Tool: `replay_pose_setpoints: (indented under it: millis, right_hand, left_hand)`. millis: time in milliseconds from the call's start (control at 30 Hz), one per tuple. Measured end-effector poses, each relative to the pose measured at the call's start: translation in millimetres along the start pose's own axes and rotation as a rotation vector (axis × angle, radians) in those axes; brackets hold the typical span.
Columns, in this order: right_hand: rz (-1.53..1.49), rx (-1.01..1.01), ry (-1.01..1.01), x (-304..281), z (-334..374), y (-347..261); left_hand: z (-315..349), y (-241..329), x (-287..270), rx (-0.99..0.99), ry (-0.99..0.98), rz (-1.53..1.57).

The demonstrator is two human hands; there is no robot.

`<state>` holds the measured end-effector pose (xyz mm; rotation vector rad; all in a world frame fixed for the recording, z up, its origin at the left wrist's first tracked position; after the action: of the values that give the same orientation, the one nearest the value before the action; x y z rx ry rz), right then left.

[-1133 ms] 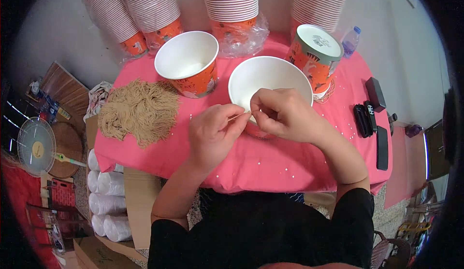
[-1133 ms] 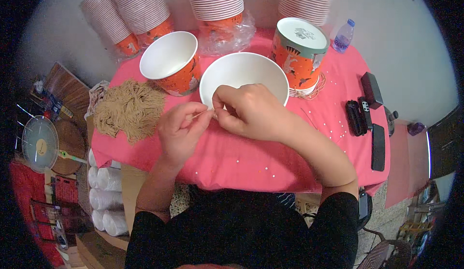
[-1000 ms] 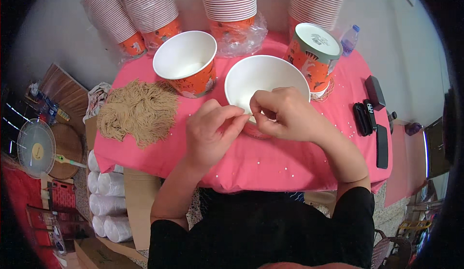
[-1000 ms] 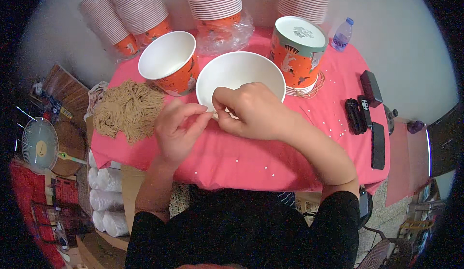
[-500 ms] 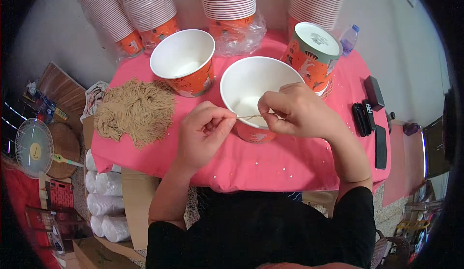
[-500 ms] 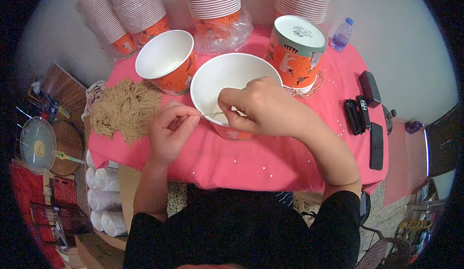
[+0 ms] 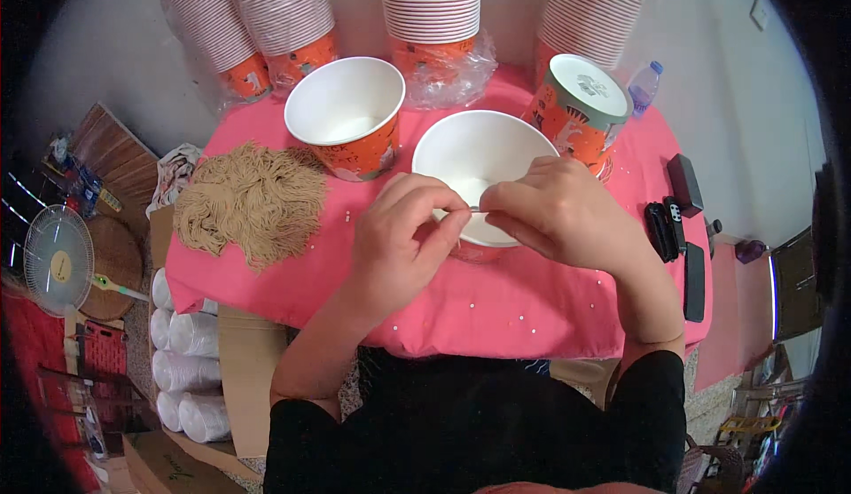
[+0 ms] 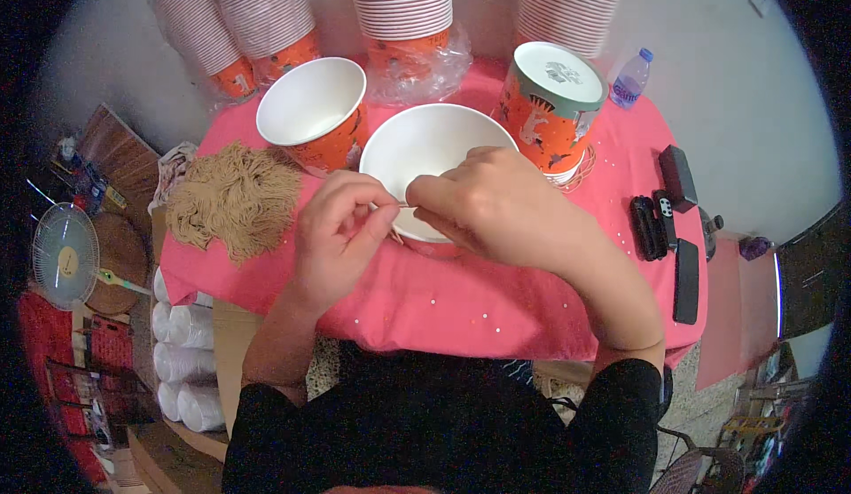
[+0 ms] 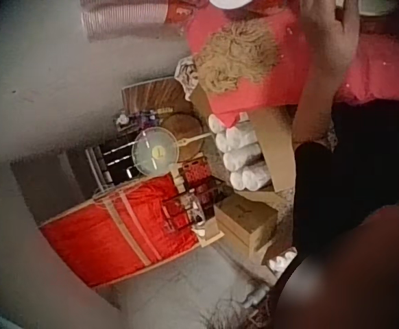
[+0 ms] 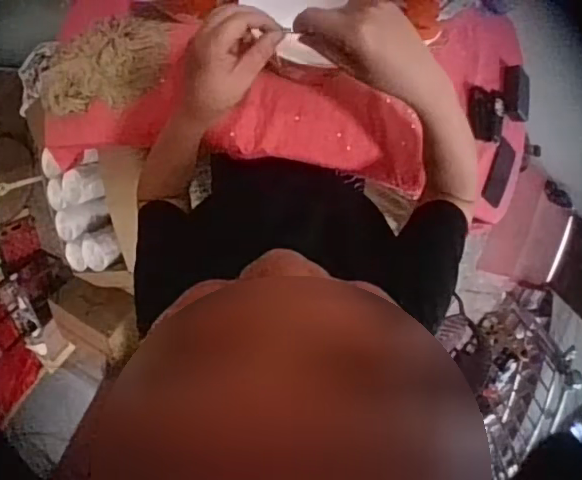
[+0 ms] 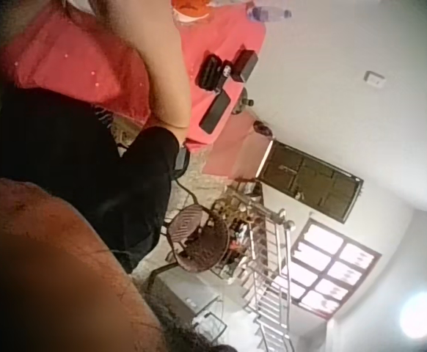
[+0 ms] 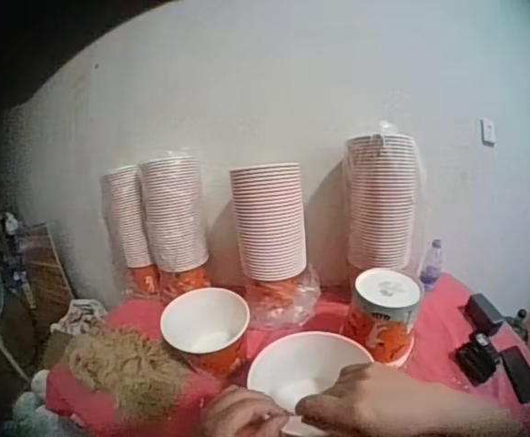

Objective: Placing rubber bands around paper buckets and stacking them for packaging.

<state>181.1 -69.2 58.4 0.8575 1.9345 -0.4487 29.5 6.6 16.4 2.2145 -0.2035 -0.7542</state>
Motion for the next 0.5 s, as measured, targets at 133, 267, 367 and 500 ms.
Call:
replay_pose_setpoints:
  millis: [133, 267, 367, 500]
  right_hand:
    - [0.142, -0.081, 0.082, -8, -10, -4]
    - [0.338, -0.133, 0.206, -25, -18, -1]
    - [0.452, -0.107, 0.29, -50, -21, 7]
    - [0.428, -0.042, 0.416, -61, -22, 10]
  left_hand:
    - [-4, -2, 0, 0.074, 0.03, -0.037]
    - [7, -15, 4, 0.033, 0.074, -0.006]
    - [12, -23, 5, 0.011, 0.085, -0.004]
    - [12, -31, 7, 0.016, 0.059, -0.055]
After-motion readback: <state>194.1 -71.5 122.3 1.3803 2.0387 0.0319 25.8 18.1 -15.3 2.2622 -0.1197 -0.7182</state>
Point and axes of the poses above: each hand's wrist, its own z-axis away from the middle knuckle, its own x-axis out of the palm, y = z × x, the point moved 4 cm from there along -z, towards the middle knuckle, and after that the axes turned 12 degrees about -x, right-handed, at the moved point
